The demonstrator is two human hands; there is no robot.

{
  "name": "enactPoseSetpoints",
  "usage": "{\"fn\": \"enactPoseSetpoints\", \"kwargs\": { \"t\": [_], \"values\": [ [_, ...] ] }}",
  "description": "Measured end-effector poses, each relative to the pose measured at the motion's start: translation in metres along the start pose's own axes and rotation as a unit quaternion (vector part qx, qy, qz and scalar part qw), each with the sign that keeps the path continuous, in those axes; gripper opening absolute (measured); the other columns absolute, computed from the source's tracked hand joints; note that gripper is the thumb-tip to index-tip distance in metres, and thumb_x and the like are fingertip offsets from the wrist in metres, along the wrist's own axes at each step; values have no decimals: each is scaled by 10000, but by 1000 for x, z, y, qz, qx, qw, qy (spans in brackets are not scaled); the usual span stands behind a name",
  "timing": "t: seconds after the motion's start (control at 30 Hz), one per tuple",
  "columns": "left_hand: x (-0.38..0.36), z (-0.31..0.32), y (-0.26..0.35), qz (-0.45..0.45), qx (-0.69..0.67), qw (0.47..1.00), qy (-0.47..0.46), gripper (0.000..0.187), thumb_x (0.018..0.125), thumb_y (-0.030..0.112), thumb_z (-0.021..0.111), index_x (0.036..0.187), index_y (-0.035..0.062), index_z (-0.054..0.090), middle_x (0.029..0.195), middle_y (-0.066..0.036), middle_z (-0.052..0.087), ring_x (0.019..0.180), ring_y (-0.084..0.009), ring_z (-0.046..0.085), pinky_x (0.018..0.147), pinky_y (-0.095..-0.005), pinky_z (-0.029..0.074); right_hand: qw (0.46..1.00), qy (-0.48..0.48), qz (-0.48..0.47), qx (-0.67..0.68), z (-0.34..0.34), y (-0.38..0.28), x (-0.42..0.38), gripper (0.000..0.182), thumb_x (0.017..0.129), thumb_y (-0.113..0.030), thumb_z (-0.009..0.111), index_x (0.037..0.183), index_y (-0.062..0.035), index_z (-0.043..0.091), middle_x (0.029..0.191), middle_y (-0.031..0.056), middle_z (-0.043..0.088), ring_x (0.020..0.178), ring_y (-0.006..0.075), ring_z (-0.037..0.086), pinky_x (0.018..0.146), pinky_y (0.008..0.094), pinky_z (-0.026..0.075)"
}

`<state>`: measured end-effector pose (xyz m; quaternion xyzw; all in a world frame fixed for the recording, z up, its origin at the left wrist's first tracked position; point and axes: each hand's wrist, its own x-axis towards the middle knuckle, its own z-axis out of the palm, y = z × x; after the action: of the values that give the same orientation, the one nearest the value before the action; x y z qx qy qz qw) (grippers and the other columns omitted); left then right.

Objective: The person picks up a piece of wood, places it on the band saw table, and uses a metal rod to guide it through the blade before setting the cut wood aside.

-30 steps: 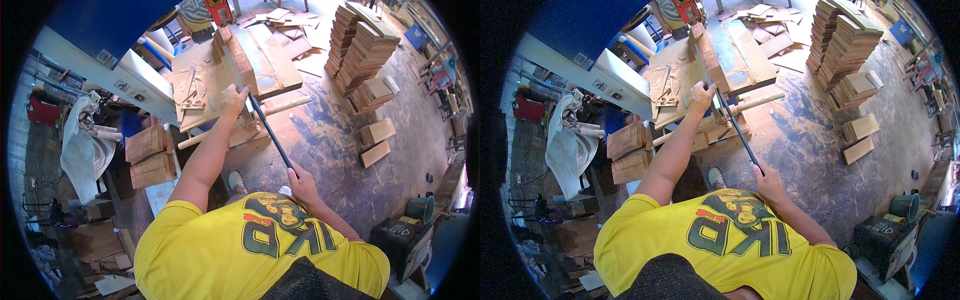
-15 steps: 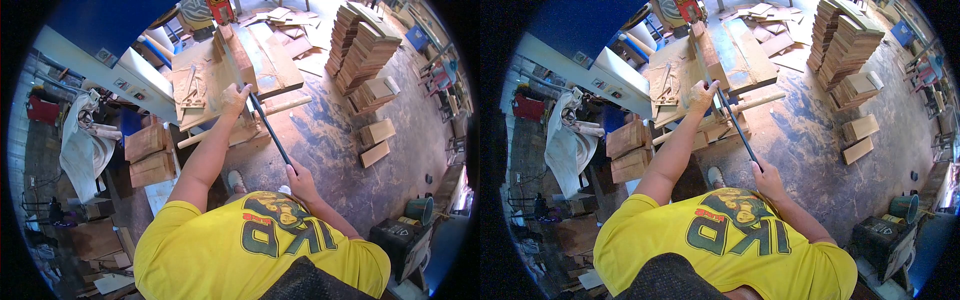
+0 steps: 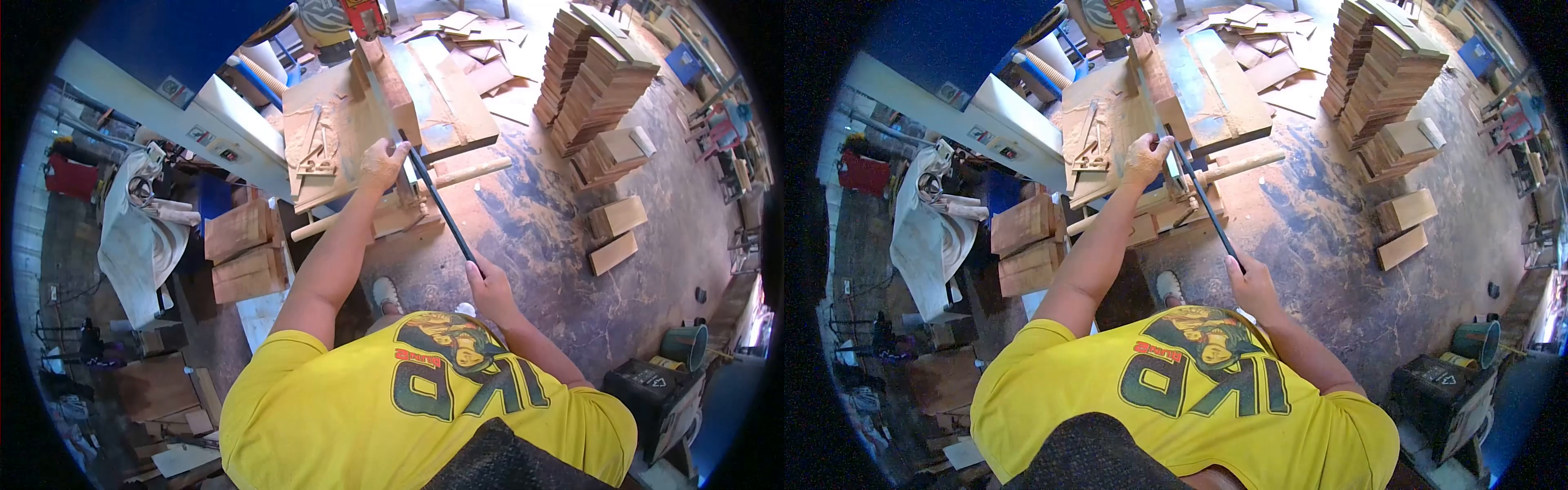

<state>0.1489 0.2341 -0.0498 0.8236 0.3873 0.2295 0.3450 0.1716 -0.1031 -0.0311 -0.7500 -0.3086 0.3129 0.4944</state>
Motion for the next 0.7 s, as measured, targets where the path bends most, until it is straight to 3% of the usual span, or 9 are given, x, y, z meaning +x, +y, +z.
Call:
{"fn": "enactPoseSetpoints", "kwargs": {
  "t": [0.2, 0.27, 0.33, 0.43, 0.47, 0.5, 0.6, 0.67, 0.7],
  "values": [
    [3, 7, -26, 0, -99, 993, -63, 495, 886, 409, 678, 1070, -50, 678, 952, -239, 713, 933, -341, 696, 837, -411, 517, 1000, 7, -14, -20, 2, 1, 5, 364, 991, -218, 545, 1310, -49, 590, 748, 212, 605, 660, 275, 611, 645, 388, 477],
    [2, 8, -30, -1, -209, 973, -97, 412, 902, 322, 685, 1091, -43, 664, 902, -180, 717, 835, -257, 687, 750, -367, 524, 1000, -3, 2, -26, 0, -2, 7, 366, 991, -220, 547, 1310, -47, 591, 754, 212, 609, 671, 275, 618, 650, 389, 480],
    [-1, 4, -26, -25, -217, 969, -116, 373, 906, 287, 689, 1093, -34, 661, 882, -141, 707, 786, -210, 659, 701, -339, 513, 999, -13, 18, -32, 1, 0, 9, 368, 990, -222, 548, 1310, -45, 591, 760, 212, 614, 681, 275, 626, 655, 390, 483],
    [-8, -4, -12, -52, -254, 956, -137, 314, 909, 238, 696, 1089, -16, 656, 854, -78, 686, 712, -139, 610, 626, -296, 486, 999, 30, -39, -14, 7, 5, 11, 363, 991, -220, 548, 1309, -52, 595, 746, 193, 615, 663, 269, 618, 644, 385, 480],
    [-9, -5, -10, -53, -282, 948, -139, 293, 908, 224, 700, 1083, -8, 656, 845, -55, 675, 686, -115, 587, 598, -281, 472, 999, 18, -30, -19, 6, 4, 13, 374, 1000, -211, 534, 1340, -61, 581, 712, 114, 564, 642, 190, 550, 619, 346, 457],
    [-9, -5, -9, -53, -281, 948, -140, 293, 908, 224, 700, 1083, -8, 656, 845, -55, 675, 686, -115, 587, 598, -281, 472, 1000, 6, -19, -23, 5, 3, 14, 386, 1010, -202, 520, 1370, -70, 568, 678, 35, 514, 622, 112, 481, 595, 307, 434],
    [-7, -8, -8, -56, -306, 938, -153, 288, 909, 221, 701, 1081, -6, 654, 856, -44, 677, 696, -109, 591, 606, -275, 473, 999, 8, -22, -28, 2, -3, 17, 385, 1010, -212, 524, 1366, -73, 572, 674, 41, 511, 614, 123, 482, 596, 312, 435],
    [-7, -11, -8, -71, -255, 947, -182, 387, 909, 265, 715, 1192, 18, 620, 989, -41, 662, 864, -124, 623, 752, -308, 551, 999, 1, -15, -43, 0, -2, 17, 387, 1009, -220, 526, 1364, -72, 571, 673, 50, 517, 613, 131, 489, 596, 319, 434],
    [-7, -12, -8, -69, -255, 947, -180, 387, 909, 265, 715, 1192, 18, 620, 989, -41, 662, 864, -124, 623, 752, -308, 551, 998, -5, -14, -57, -1, -3, 20, 390, 1008, -227, 527, 1363, -72, 571, 673, 60, 522, 613, 139, 496, 595, 327, 434]
  ]
}}
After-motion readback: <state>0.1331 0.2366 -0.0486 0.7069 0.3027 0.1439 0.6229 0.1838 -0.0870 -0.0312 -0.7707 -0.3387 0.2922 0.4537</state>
